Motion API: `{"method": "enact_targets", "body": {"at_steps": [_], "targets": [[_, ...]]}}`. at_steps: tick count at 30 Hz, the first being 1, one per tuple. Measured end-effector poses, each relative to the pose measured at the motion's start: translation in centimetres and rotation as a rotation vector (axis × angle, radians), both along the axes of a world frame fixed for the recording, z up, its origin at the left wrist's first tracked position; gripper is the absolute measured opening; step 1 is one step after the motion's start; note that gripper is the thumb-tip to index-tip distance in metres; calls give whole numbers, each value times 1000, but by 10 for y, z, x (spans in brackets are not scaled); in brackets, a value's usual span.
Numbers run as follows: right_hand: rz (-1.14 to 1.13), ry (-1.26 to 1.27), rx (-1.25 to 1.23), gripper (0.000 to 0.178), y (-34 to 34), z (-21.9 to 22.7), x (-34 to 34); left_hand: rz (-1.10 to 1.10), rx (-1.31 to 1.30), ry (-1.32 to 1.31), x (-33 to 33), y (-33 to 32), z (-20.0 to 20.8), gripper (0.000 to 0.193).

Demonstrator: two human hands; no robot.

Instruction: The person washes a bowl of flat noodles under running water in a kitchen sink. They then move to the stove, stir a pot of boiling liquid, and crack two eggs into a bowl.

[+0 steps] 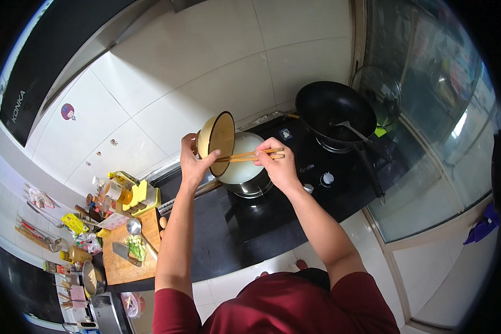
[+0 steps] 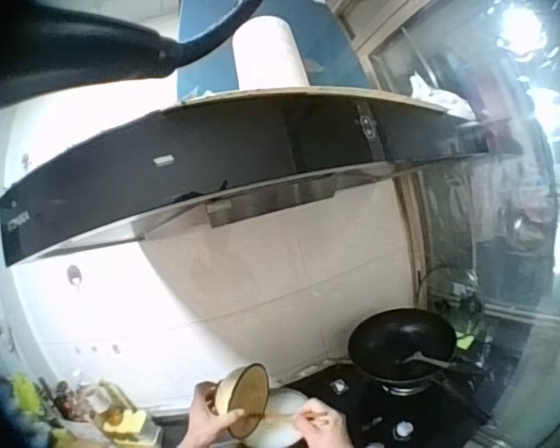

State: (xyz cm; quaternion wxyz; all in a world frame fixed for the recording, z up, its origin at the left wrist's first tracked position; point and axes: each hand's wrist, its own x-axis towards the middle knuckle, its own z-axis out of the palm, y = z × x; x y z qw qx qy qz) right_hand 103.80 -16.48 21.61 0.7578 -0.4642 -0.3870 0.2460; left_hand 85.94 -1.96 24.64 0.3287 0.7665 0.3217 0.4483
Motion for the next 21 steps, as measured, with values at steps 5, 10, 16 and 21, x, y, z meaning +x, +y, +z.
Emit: {"method": "enact_targets", "body": {"at_steps": [5,10,16,21], "targets": [[-84,-118,-3,4,-6,0,3,-27,83,45,-1,-3,2,75],[-124,-300,-91,2,-8,4,2,-15,137,100,1,-10,8,76],[-30,-146,-10,1,-14,9,-7,-9,213,136,6,-11,7,79],[-15,-122,1,2,-20,16,-7,5,225,143,2,-17,12,81]]}}
